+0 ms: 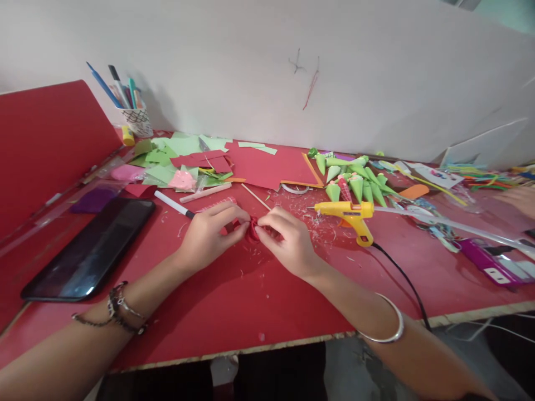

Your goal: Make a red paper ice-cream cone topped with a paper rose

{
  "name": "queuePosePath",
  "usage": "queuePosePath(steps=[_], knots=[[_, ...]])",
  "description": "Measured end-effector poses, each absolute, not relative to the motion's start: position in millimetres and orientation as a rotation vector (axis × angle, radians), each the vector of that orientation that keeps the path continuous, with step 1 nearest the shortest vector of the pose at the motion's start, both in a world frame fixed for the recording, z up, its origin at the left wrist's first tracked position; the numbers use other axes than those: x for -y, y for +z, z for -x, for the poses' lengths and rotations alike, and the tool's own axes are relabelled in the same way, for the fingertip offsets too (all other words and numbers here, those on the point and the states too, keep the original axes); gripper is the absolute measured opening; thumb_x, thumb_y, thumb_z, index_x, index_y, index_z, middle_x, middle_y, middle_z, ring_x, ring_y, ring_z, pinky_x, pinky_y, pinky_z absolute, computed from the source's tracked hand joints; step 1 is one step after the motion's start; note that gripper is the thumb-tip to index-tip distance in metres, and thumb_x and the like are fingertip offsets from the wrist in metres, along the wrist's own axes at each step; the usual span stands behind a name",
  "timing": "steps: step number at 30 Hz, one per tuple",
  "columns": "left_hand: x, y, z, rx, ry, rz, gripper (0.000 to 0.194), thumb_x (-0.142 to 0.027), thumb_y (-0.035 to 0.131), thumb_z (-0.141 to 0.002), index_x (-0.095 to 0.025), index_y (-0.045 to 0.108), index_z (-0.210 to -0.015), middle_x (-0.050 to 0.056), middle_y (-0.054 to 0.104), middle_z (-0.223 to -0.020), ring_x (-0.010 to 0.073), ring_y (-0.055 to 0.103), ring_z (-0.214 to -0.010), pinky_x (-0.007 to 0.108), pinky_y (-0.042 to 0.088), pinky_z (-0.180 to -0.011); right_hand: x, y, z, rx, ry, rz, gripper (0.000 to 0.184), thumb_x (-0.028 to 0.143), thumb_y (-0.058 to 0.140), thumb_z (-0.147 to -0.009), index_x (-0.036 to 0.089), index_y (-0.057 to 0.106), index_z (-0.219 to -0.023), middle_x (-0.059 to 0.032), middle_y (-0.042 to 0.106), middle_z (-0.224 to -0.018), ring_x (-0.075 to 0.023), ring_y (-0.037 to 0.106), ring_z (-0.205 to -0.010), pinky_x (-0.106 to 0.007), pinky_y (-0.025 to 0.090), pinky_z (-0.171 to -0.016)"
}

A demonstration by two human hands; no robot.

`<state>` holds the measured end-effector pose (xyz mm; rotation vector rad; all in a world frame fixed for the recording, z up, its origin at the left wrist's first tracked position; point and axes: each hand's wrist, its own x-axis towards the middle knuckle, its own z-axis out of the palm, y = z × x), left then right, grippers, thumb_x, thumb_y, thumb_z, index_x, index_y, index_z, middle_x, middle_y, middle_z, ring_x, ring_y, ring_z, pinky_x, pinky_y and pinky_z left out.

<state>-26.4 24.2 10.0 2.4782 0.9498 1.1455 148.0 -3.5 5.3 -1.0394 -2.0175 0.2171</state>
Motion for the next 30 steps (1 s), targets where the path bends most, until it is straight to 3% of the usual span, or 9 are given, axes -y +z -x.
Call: queuePosePath(steps=[19, 25, 30], knots=[[-29.3, 9.7, 26.4, -0.91, 1.086, -2.411, 0.011, -0.02, 0.046, -0.082, -0.016, 0.056, -0.08, 0.002, 0.058, -0.075, 0.0104, 0.053, -0.068, 0.02, 0.042, -0.059, 5.3, 7.8, -148.4, 1.997, 0.297, 1.069, 0.013, 0.018, 0.043, -0.084, 0.019, 0.05, -0.073, 0.0014, 0.043, -0.067, -0.0083, 0.041, -0.059, -0.021, 0.035, -0.057], [-27.7, 9.8, 26.0, -0.925, 1.065, -2.399, 0.009, -0.019, 0.048, -0.08, -0.016, 0.056, -0.081, 0.0, 0.057, -0.072, 0.0071, 0.048, -0.055, 0.018, 0.04, -0.053, 3.8, 6.8, -149.0, 1.998, 0.292, 1.082, 0.012, 0.02, 0.045, -0.083, 0.019, 0.05, -0.072, 0.0012, 0.044, -0.068, -0.0082, 0.042, -0.059, -0.021, 0.035, -0.056], [-27.4, 10.2, 25.2, -0.927, 1.056, -2.405, 0.009, -0.018, 0.047, -0.08, -0.016, 0.056, -0.08, 0.0, 0.057, -0.071, 0.0078, 0.049, -0.058, 0.019, 0.041, -0.056, 2.7, 5.5, -149.5, 2.006, 0.295, 1.088, 0.012, 0.021, 0.045, -0.083, 0.019, 0.052, -0.074, 0.0008, 0.045, -0.069, -0.0086, 0.043, -0.059, -0.021, 0.036, -0.057]])
